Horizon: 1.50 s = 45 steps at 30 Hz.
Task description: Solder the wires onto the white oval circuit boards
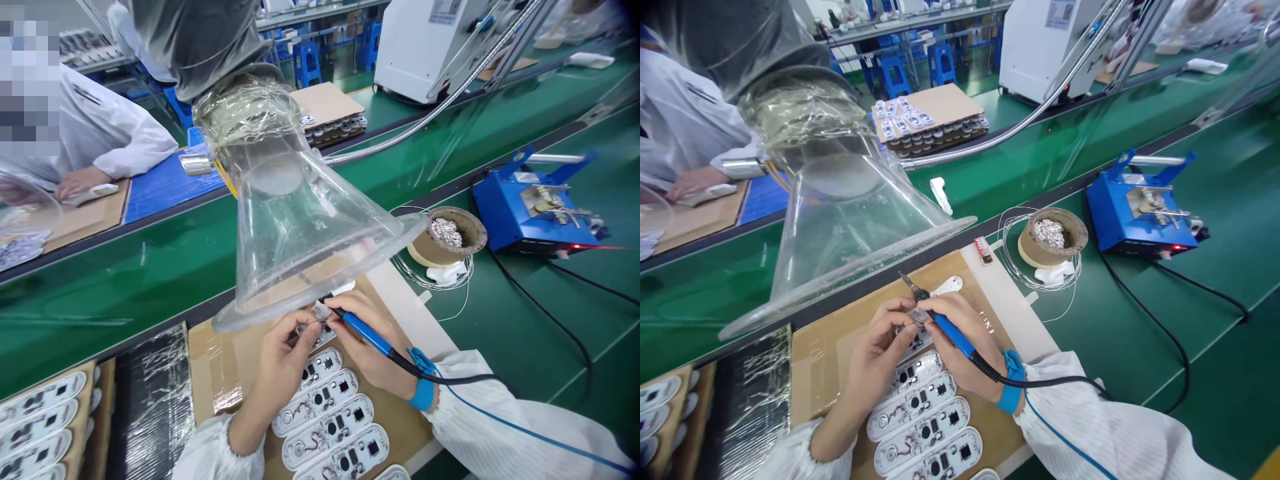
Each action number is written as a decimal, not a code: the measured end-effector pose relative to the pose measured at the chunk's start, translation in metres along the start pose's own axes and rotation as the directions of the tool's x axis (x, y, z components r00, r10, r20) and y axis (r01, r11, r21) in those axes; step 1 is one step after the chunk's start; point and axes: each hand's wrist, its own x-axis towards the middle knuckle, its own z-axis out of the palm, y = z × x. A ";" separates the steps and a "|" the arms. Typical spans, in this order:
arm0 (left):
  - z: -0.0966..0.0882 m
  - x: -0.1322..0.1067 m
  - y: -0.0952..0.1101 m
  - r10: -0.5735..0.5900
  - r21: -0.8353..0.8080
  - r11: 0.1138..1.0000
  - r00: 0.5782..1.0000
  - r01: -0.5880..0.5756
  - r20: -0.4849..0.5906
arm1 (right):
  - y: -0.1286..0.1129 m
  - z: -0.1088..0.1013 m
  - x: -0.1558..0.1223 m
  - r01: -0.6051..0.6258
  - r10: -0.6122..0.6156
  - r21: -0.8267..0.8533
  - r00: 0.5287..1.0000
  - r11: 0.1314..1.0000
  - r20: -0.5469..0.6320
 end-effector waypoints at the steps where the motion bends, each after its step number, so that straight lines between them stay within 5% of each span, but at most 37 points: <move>1: 0.000 0.000 0.001 -0.004 -0.010 1.000 1.000 0.004 -0.009 | 0.000 0.000 0.000 -0.003 0.003 0.003 1.000 1.000 -0.003; 23: 0.002 0.002 0.001 0.025 -0.024 0.999 0.998 -0.027 -0.051 | 0.002 0.000 0.001 -0.015 0.015 0.024 1.000 1.000 -0.002; 45: -0.001 0.004 0.003 0.101 0.093 0.990 0.995 -0.102 0.022 | 0.005 0.000 0.002 -0.029 0.031 0.045 0.999 0.999 -0.037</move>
